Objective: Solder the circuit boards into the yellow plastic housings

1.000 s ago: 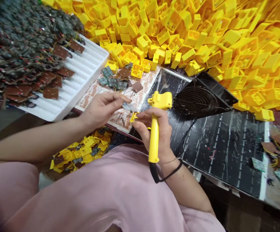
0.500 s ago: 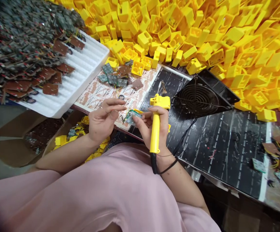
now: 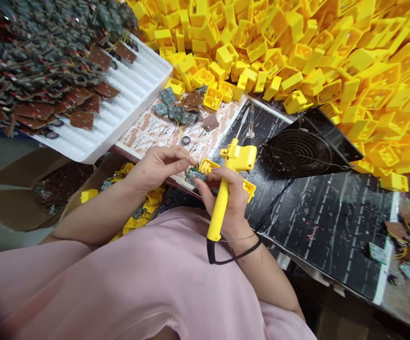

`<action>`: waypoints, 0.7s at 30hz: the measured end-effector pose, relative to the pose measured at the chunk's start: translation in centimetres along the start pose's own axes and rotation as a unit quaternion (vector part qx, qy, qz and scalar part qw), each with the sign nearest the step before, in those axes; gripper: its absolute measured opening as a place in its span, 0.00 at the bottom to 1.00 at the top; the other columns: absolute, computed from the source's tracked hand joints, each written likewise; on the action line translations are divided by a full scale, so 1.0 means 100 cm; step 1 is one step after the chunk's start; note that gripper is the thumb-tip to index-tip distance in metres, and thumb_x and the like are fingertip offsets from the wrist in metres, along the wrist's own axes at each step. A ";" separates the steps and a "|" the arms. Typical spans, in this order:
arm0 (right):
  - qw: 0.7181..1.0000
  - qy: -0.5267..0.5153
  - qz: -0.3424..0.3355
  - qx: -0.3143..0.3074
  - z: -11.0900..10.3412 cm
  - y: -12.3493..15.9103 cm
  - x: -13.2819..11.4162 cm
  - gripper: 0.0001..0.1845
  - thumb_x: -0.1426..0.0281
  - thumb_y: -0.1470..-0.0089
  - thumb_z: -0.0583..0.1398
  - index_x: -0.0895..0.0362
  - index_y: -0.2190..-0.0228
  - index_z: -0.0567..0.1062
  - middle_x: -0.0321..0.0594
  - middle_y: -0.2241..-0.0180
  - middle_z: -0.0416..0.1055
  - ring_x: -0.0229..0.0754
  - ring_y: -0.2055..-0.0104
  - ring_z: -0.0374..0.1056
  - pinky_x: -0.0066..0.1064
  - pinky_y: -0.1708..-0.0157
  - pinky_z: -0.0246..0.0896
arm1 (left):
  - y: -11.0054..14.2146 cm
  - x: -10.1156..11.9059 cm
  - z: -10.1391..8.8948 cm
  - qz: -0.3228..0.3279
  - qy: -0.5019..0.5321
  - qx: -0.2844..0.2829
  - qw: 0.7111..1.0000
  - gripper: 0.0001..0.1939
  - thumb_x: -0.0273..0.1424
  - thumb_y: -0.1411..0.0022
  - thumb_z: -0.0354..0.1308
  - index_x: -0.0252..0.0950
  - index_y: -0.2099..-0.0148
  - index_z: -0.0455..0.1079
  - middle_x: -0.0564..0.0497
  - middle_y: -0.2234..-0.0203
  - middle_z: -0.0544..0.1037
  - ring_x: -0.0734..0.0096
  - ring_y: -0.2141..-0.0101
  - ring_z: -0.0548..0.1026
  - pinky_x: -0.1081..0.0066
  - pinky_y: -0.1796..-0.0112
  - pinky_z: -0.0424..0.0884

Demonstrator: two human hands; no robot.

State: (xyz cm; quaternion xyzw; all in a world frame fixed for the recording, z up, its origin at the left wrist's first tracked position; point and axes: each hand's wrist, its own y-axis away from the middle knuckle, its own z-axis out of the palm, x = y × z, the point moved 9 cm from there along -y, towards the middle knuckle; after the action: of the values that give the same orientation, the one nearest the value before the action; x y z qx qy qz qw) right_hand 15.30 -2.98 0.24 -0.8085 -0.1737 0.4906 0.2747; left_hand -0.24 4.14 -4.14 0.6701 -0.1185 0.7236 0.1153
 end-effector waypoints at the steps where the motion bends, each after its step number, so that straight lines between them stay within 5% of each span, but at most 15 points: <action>1: 1.000 0.014 -0.004 0.000 0.000 0.000 -0.002 0.22 0.71 0.39 0.70 0.46 0.49 0.68 0.26 0.66 0.74 0.33 0.72 0.75 0.24 0.70 0.76 | 0.001 -0.002 0.000 -0.001 0.017 0.019 1.000 0.29 0.61 0.49 0.75 0.38 0.69 0.83 0.49 0.70 0.80 0.72 0.72 0.74 0.68 0.69 0.72; 5: 0.995 0.078 -0.059 -0.015 -0.002 0.004 -0.011 0.19 0.71 0.40 0.72 0.48 0.54 0.70 0.25 0.69 0.76 0.33 0.74 0.74 0.24 0.70 0.74 | 0.007 -0.008 -0.001 -0.032 0.104 0.045 0.993 0.30 0.62 0.49 0.75 0.38 0.69 0.77 0.47 0.61 0.85 0.66 0.63 0.80 0.65 0.63 0.79; 8: 0.991 0.099 -0.064 -0.062 -0.007 0.006 -0.005 0.18 0.64 0.39 0.72 0.48 0.53 0.72 0.28 0.68 0.79 0.37 0.71 0.78 0.28 0.66 0.76 | 0.006 0.002 -0.015 -0.043 0.097 0.027 0.994 0.28 0.58 0.45 0.74 0.38 0.67 0.76 0.49 0.65 0.85 0.64 0.63 0.83 0.65 0.62 0.80; 11: 0.977 0.181 -0.059 -0.096 -0.014 0.001 0.010 0.27 0.52 0.41 0.72 0.48 0.47 0.72 0.40 0.56 0.84 0.49 0.57 0.81 0.41 0.54 0.79 | -0.002 0.017 -0.028 -0.014 -0.066 -0.033 0.997 0.19 0.50 0.39 0.71 0.38 0.67 0.80 0.51 0.72 0.84 0.69 0.70 0.80 0.69 0.66 0.76; 13: 0.958 0.243 -0.070 -0.136 -0.008 -0.002 0.020 0.27 0.51 0.39 0.70 0.48 0.45 0.72 0.45 0.49 0.83 0.51 0.53 0.80 0.47 0.47 0.76 | -0.006 0.022 -0.025 0.023 -0.211 -0.084 0.974 0.12 0.42 0.36 0.67 0.38 0.66 0.82 0.51 0.71 0.85 0.69 0.69 0.80 0.70 0.64 0.75; 18: 0.947 0.230 -0.118 -0.192 0.011 -0.004 0.023 0.13 0.58 0.31 0.64 0.48 0.48 0.75 0.36 0.57 0.84 0.45 0.59 0.81 0.50 0.35 0.67 | -0.010 0.020 -0.003 0.117 -0.417 -0.101 0.896 0.11 0.33 0.33 0.60 0.37 0.58 0.83 0.49 0.65 0.87 0.66 0.64 0.83 0.67 0.56 0.74; 21: 0.962 0.198 -0.118 -0.144 -0.009 -0.002 0.010 0.15 0.58 0.35 0.69 0.46 0.50 0.77 0.34 0.61 0.84 0.43 0.65 0.80 0.45 0.42 0.74 | -0.012 0.012 0.009 0.122 -0.460 -0.123 0.871 0.11 0.32 0.33 0.57 0.37 0.59 0.82 0.48 0.67 0.86 0.65 0.64 0.82 0.68 0.58 0.73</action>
State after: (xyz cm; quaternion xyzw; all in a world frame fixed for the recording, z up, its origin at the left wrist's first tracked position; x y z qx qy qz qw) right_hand 16.59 -2.56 -0.02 -0.8942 -0.2793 0.2544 0.2402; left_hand 0.88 4.97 -2.85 0.8878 -0.3272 0.3210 0.0402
